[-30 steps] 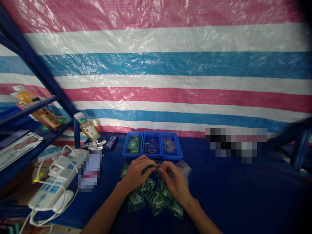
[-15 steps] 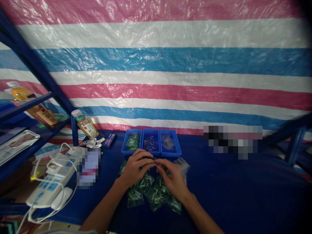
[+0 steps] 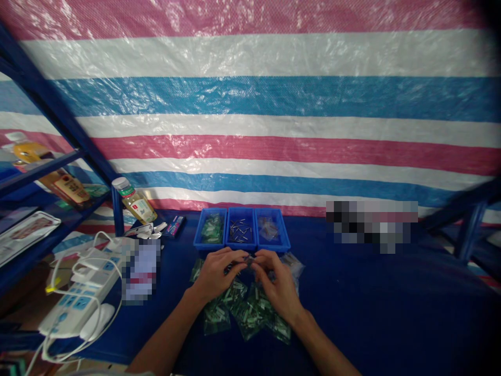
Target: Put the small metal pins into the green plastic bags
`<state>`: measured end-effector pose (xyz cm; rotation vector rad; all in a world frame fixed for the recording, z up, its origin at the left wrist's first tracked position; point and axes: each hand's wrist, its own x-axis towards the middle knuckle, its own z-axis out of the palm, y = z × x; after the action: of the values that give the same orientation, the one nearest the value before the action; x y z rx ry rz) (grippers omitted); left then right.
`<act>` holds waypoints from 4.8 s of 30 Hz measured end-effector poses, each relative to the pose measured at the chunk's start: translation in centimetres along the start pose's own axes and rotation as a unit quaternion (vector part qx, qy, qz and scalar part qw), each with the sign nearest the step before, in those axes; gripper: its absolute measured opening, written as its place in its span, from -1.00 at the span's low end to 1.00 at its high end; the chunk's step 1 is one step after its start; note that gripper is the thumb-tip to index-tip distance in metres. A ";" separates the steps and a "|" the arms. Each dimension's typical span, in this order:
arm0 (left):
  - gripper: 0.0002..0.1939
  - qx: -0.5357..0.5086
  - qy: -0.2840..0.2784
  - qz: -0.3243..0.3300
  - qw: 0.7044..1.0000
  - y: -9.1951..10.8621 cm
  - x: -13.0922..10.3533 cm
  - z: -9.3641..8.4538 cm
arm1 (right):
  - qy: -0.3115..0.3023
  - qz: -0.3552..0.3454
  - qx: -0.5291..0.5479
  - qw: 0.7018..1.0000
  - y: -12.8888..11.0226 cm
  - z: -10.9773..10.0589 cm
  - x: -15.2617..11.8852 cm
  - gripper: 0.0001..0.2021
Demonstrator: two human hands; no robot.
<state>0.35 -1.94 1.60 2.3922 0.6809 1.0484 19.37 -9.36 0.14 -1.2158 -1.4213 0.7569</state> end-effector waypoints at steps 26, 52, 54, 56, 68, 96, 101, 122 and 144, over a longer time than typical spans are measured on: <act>-0.70 -0.006 -0.033 0.017 0.999 0.8 0.4 -0.7 | 0.019 -0.060 -0.074 0.995 -0.6 -1.0 0.4 -0.85; -0.87 0.018 -0.023 -0.054 0.998 0.4 0.2 -1.0 | 0.032 -0.060 -0.071 0.995 -0.9 -1.1 0.4 -0.83; -0.86 0.019 -0.031 -0.052 0.998 0.6 0.3 -1.0 | 0.050 -0.065 -0.073 0.994 -0.9 -1.2 0.5 -0.83; -0.86 0.017 -0.035 -0.048 0.998 0.6 0.4 -1.0 | 0.062 -0.052 -0.067 0.994 -0.7 -1.3 0.5 -0.82; -0.84 0.028 -0.025 -0.043 0.998 0.4 0.4 -1.1 | 0.131 0.079 0.076 0.985 0.1 -2.1 1.0 -0.70; -0.79 0.184 -0.184 -0.097 0.961 -1.6 -0.1 -1.4 | -0.119 -0.078 -0.320 0.937 1.6 -0.7 0.7 -0.90; -0.78 0.205 -0.233 -0.135 0.941 -1.5 0.0 -1.3 | -0.131 -0.062 -0.320 0.936 1.4 -0.7 0.6 -0.91; -0.82 0.212 -0.235 -0.099 0.944 -1.7 -0.3 -0.1 | -0.144 -0.099 -0.388 0.905 1.9 0.7 0.6 -0.91; -0.76 0.128 -0.172 -0.028 0.976 -0.3 0.0 -0.6 | -0.079 -0.110 -0.186 0.973 0.9 -0.2 0.3 -0.84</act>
<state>-0.21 -1.60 1.79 2.6643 0.7893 0.5266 19.79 -8.88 -0.61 -1.2703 -1.8558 0.4534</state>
